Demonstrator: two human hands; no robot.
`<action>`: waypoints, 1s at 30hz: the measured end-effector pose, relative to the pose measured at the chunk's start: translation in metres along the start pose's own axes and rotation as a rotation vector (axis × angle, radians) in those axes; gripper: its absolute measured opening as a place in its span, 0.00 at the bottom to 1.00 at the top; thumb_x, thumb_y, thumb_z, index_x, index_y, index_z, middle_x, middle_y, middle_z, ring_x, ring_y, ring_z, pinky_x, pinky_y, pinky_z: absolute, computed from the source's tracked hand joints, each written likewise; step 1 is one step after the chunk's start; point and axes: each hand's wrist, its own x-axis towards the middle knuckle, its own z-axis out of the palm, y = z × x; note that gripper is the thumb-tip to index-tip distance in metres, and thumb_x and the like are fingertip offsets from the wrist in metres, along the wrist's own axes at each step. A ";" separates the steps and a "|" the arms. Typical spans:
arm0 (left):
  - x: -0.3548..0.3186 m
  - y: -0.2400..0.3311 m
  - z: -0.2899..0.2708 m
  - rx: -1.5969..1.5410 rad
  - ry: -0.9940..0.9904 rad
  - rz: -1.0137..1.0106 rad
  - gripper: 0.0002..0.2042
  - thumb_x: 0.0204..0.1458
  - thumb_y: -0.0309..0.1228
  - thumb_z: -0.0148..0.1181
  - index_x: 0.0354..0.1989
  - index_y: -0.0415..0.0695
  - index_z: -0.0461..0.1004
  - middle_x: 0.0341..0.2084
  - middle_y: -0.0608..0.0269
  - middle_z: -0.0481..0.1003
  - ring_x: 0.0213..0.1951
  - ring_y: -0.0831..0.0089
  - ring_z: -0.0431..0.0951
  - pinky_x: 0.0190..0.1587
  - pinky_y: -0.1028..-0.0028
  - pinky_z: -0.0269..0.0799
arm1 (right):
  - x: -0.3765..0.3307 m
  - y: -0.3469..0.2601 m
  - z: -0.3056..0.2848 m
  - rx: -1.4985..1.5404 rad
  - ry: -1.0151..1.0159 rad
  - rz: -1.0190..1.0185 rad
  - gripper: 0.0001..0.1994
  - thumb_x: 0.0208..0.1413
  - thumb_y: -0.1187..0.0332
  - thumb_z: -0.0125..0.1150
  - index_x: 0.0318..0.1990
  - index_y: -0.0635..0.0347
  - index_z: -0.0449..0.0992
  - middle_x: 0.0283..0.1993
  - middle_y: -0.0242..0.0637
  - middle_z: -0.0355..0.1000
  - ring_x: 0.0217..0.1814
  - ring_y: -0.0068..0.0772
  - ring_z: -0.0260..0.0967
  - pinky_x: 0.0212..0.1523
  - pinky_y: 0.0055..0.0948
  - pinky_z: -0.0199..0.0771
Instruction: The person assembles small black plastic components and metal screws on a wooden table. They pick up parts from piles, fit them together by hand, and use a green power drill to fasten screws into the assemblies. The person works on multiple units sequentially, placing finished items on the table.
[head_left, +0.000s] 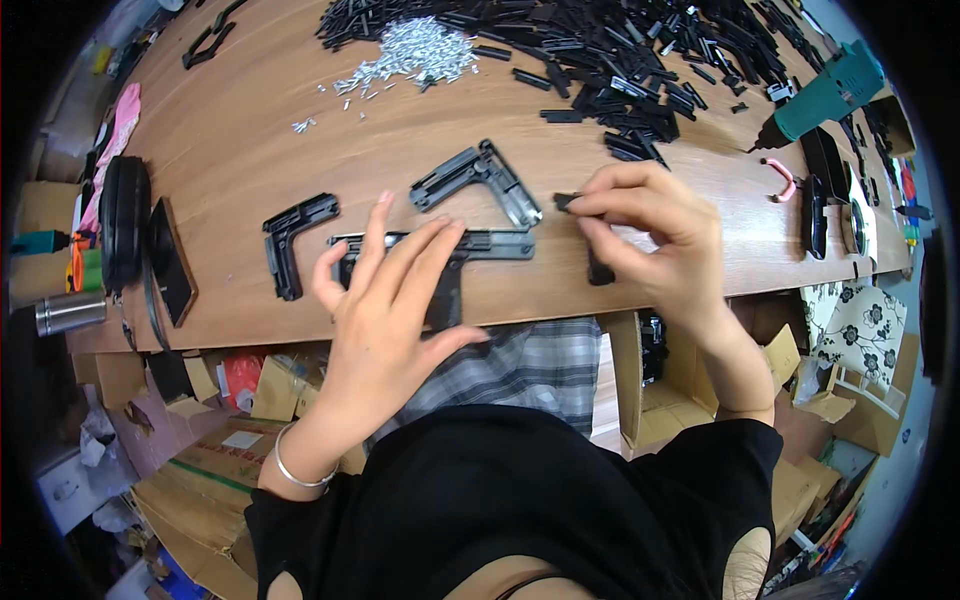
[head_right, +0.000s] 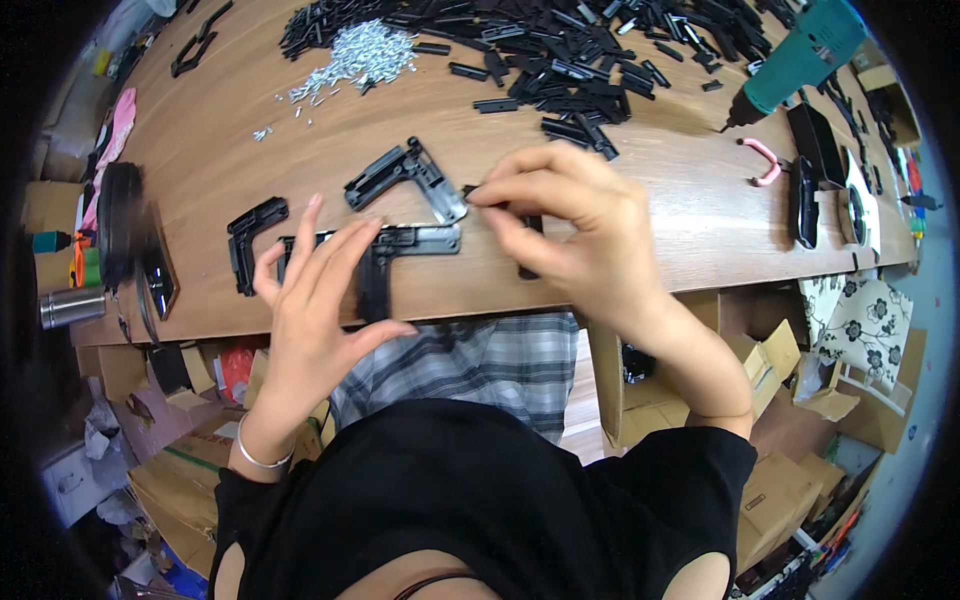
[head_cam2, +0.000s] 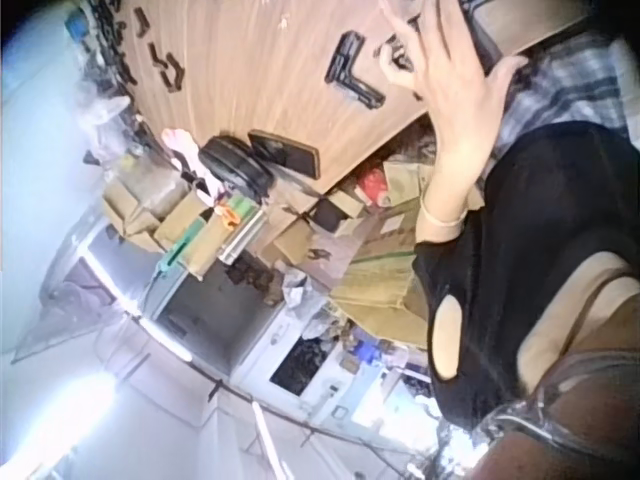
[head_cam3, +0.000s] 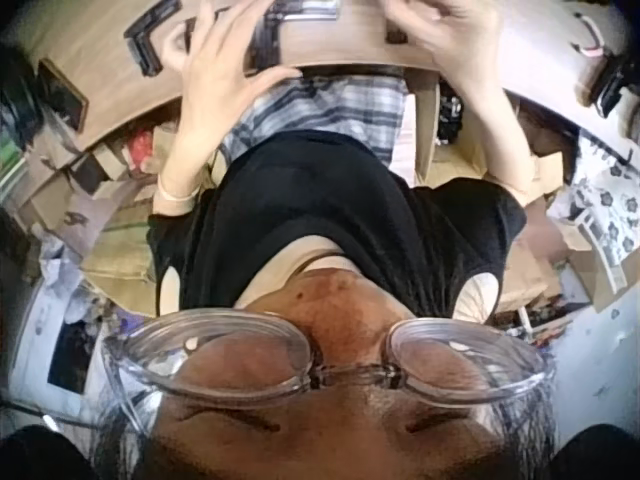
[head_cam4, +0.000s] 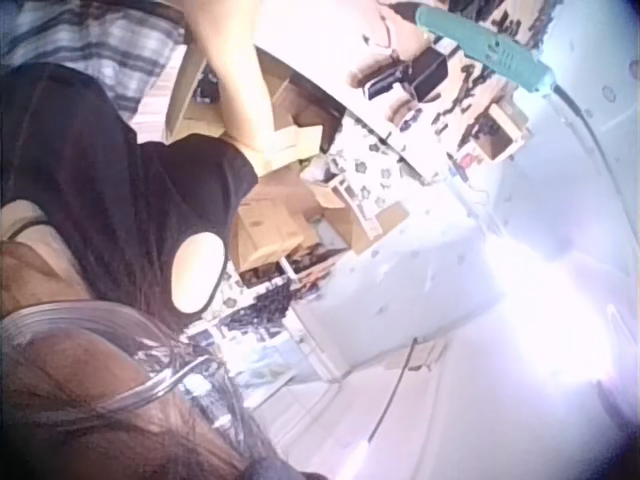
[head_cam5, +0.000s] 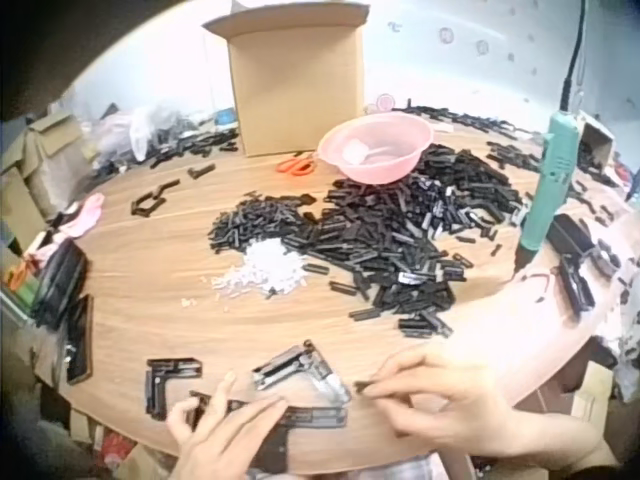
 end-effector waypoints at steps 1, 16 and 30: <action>0.001 0.000 0.004 -0.025 0.032 0.000 0.44 0.26 0.47 0.70 0.57 0.45 0.63 0.51 0.61 0.69 0.64 0.59 0.53 0.58 0.59 0.38 | 0.001 -0.002 0.007 -0.063 -0.018 -0.056 0.08 0.41 0.81 0.62 0.32 0.63 0.78 0.35 0.36 0.73 0.35 0.27 0.74 0.32 0.21 0.76; 0.007 0.004 0.024 -0.208 0.198 0.032 0.49 0.26 0.44 0.72 0.61 0.40 0.55 0.43 0.56 0.73 0.62 0.55 0.56 0.55 0.58 0.39 | 0.009 0.000 0.034 -0.319 -0.149 -0.203 0.11 0.34 0.77 0.66 0.30 0.57 0.81 0.34 0.30 0.76 0.35 0.33 0.66 0.34 0.27 0.69; -0.018 -0.025 -0.010 -0.055 0.175 -0.124 0.34 0.33 0.45 0.70 0.52 0.46 0.69 0.52 0.63 0.68 0.63 0.57 0.53 0.57 0.60 0.39 | 0.024 0.029 -0.026 -0.766 -0.016 0.010 0.10 0.42 0.73 0.63 0.36 0.55 0.80 0.34 0.29 0.77 0.37 0.29 0.66 0.43 0.29 0.62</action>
